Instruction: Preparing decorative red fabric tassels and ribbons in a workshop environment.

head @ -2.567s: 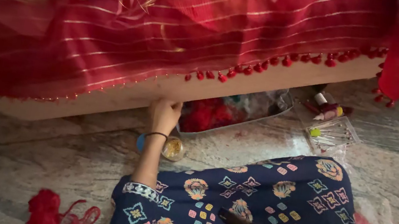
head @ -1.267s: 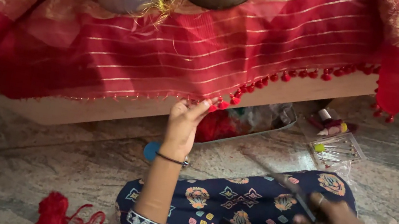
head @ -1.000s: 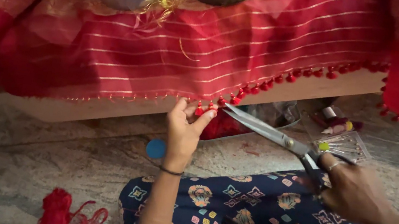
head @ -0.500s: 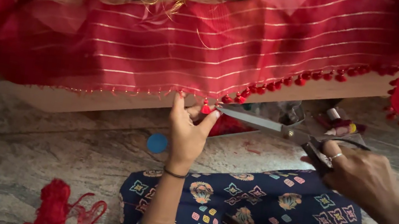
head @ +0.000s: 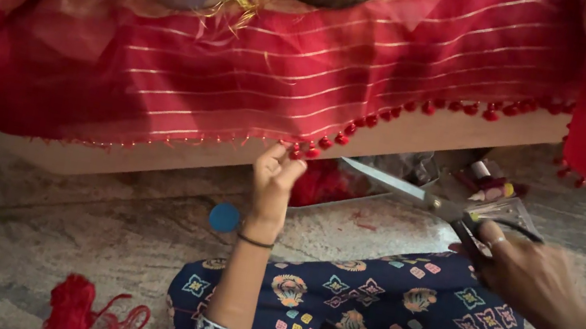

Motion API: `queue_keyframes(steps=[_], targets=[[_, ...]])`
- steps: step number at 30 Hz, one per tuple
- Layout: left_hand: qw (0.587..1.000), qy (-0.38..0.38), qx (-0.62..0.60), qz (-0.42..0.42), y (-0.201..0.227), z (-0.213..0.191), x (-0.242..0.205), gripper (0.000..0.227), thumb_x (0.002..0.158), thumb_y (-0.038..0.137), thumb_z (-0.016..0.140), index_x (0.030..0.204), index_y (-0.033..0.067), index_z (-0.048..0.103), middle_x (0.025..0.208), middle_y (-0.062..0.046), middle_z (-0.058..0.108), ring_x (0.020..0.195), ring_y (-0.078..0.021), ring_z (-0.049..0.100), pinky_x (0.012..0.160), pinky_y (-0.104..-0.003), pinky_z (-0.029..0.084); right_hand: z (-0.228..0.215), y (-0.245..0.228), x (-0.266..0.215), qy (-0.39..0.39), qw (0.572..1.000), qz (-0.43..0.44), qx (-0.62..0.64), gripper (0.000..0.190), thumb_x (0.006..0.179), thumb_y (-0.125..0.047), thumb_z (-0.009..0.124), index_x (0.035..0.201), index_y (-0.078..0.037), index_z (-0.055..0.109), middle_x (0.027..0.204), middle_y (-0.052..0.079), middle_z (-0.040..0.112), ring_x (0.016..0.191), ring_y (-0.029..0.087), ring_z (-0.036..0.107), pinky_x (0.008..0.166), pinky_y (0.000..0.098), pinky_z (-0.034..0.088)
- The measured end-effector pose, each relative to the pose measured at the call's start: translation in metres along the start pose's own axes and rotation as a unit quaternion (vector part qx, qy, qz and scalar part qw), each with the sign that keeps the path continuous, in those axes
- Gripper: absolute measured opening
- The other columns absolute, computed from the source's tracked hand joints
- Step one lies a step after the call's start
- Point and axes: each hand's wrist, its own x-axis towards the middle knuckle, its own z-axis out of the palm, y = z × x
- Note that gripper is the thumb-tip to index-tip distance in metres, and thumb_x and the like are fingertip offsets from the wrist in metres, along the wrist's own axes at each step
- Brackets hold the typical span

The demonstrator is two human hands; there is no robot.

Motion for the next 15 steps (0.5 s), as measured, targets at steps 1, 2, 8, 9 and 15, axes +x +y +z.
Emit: queue_keyframes(steps=[1, 2, 8, 9, 15], targets=[[0.996, -0.011, -0.082, -0.041, -0.001, -0.003, 0.003, 0.029, 0.095, 0.005, 0.061, 0.121, -0.0055, 0.071, 0.117, -0.01, 0.075, 0.111, -0.0145, 0.068, 0.102, -0.027, 0.05, -0.003, -0.001, -0.006, 0.013, 0.999, 0.009, 0.029, 0.032, 0.091, -0.044, 0.067, 0.106, -0.017, 0.057, 0.069, 0.006, 0.071, 0.048, 0.023, 0.066, 0.043, 0.0424, 0.05], [0.996, -0.012, -0.083, -0.042, -0.01, -0.006, 0.008, 0.029, 0.095, 0.005, 0.061, 0.121, -0.0055, 0.071, 0.117, -0.01, 0.075, 0.111, -0.0145, 0.068, 0.102, -0.027, 0.05, 0.007, 0.003, -0.011, 0.013, 0.999, 0.01, 0.029, 0.032, 0.091, -0.044, 0.067, 0.106, -0.017, 0.057, 0.069, 0.006, 0.071, 0.048, 0.023, 0.066, 0.043, 0.0424, 0.05], [0.996, 0.02, 0.009, -0.085, -0.018, -0.002, 0.011, 0.02, 0.099, 0.012, 0.069, 0.108, -0.0042, 0.075, 0.1, -0.008, 0.077, 0.089, -0.0132, 0.073, 0.086, -0.028, 0.056, 0.046, 0.019, -0.043, 0.105, 0.989, -0.024, 0.104, 0.032, 0.08, -0.038, 0.074, 0.101, -0.017, 0.062, 0.067, 0.01, 0.071, 0.057, 0.034, 0.068, 0.05, 0.0493, 0.051], [0.996, 0.012, 0.06, -0.058, -0.013, 0.0, 0.008, 0.018, 0.1, 0.01, 0.069, 0.107, -0.0052, 0.075, 0.098, -0.009, 0.078, 0.087, -0.0125, 0.072, 0.085, -0.027, 0.056, 0.043, 0.014, -0.046, 0.091, 0.99, -0.015, 0.108, 0.036, 0.078, -0.041, 0.075, 0.103, -0.018, 0.063, 0.067, 0.011, 0.071, 0.058, 0.035, 0.069, 0.051, 0.05, 0.052], [0.981, -0.001, 0.196, 0.015, 0.031, 0.021, -0.015, 0.018, 0.098, 0.003, 0.066, 0.11, -0.0084, 0.073, 0.096, -0.011, 0.079, 0.088, -0.0127, 0.074, 0.084, -0.027, 0.06, 0.021, -0.004, -0.039, 0.058, 0.993, 0.001, 0.099, 0.039, 0.082, -0.049, 0.076, 0.1, -0.018, 0.063, 0.063, 0.012, 0.069, 0.056, 0.034, 0.068, 0.052, 0.0492, 0.053]])
